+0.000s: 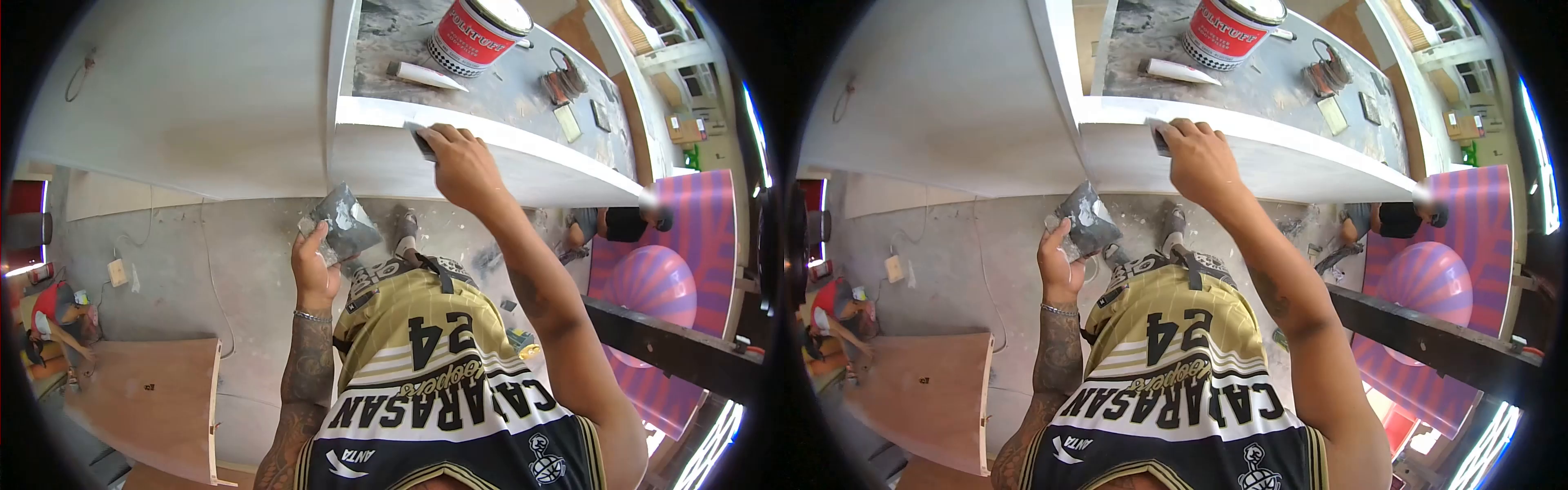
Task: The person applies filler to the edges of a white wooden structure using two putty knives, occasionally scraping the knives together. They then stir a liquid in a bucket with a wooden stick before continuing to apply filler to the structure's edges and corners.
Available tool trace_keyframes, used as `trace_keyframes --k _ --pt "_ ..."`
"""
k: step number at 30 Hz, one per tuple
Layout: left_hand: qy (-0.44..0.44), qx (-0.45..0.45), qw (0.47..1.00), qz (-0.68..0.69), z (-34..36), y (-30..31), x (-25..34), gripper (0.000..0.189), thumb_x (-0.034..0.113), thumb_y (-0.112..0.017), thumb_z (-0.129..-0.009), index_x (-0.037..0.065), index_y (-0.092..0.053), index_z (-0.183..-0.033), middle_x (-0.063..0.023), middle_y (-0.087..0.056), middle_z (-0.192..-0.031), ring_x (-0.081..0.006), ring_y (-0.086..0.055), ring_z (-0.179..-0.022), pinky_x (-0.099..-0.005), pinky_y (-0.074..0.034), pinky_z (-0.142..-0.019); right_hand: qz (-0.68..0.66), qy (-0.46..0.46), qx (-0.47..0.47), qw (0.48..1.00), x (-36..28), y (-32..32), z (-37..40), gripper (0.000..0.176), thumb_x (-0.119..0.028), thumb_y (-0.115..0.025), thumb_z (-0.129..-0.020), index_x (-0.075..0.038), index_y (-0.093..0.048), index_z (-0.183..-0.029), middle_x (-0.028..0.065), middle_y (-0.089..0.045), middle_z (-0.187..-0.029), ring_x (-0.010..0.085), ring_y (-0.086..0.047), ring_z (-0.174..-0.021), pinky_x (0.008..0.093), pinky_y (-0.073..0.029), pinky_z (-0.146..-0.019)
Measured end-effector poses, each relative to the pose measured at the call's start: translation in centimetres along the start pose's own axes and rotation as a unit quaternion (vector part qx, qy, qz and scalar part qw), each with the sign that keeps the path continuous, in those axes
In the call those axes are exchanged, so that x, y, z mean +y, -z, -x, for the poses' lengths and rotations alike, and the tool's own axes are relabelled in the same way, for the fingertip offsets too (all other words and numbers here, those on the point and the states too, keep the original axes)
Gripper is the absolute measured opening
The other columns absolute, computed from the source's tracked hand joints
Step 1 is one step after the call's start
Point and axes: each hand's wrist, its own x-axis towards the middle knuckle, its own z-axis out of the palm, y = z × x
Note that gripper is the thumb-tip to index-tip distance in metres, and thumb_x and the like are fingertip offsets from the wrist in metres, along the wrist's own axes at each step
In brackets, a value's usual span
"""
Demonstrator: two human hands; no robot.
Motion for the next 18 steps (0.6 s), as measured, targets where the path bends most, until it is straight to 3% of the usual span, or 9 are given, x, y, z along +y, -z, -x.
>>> trace_keyframes --k 2,9,11,15,18 --pt "0.004 0.012 1.000 0.002 0.1 0.3 0.1 0.034 0.019 -0.057 -0.090 0.006 -0.057 -0.122 -0.0084 -0.065 -0.110 -0.0269 -0.066 -0.095 -0.0441 -0.056 -0.071 -0.059 -0.007 -0.035 0.998 0.4 1.6 -0.3 0.043 0.004 -0.047 -0.077 -0.003 -0.064 -0.116 0.0189 -0.064 -0.115 0.0374 -0.059 -0.108 0.0450 -0.046 -0.095" --pt "0.000 0.014 1.000 -0.014 -0.3 1.1 1.3 0.033 0.020 -0.056 -0.090 0.007 -0.058 -0.120 -0.0069 -0.066 -0.108 -0.0257 -0.067 -0.095 -0.0434 -0.056 -0.070 -0.033 0.036 0.019 0.999 0.2 -0.4 -1.3 0.040 0.003 -0.048 -0.077 -0.001 -0.063 -0.114 0.0188 -0.064 -0.116 0.0372 -0.061 -0.106 0.0446 -0.047 -0.093" --pt "-0.008 0.016 1.000 -0.018 -0.5 1.3 1.6 0.032 0.018 -0.055 -0.091 0.006 -0.058 -0.120 -0.0075 -0.066 -0.107 -0.0261 -0.068 -0.093 -0.0437 -0.057 -0.067 -0.024 0.006 -0.112 0.993 -0.7 1.4 -0.8 0.041 0.004 -0.048 -0.077 -0.002 -0.063 -0.115 0.0181 -0.065 -0.115 0.0375 -0.062 -0.103 0.0450 -0.047 -0.093" --pt "0.000 0.006 1.000 -0.022 -0.8 1.4 1.5 0.032 0.023 -0.057 -0.090 0.010 -0.059 -0.119 -0.0042 -0.066 -0.108 -0.0234 -0.066 -0.095 -0.0408 -0.054 -0.070 -0.038 -0.038 0.022 0.998 0.9 1.5 0.2 0.043 0.006 -0.048 -0.078 -0.003 -0.062 -0.118 0.0184 -0.065 -0.116 0.0379 -0.062 -0.103 0.0450 -0.047 -0.094" --pt "0.015 0.004 0.999 -0.030 -1.0 2.0 1.1 0.033 0.023 -0.058 -0.089 0.010 -0.059 -0.119 -0.0044 -0.067 -0.107 -0.0231 -0.067 -0.094 -0.0404 -0.054 -0.070 -0.007 0.002 0.097 0.995 2.2 -1.2 0.8 0.044 0.006 -0.048 -0.079 -0.002 -0.060 -0.121 0.0181 -0.063 -0.120 0.0376 -0.058 -0.112 0.0448 -0.045 -0.097"
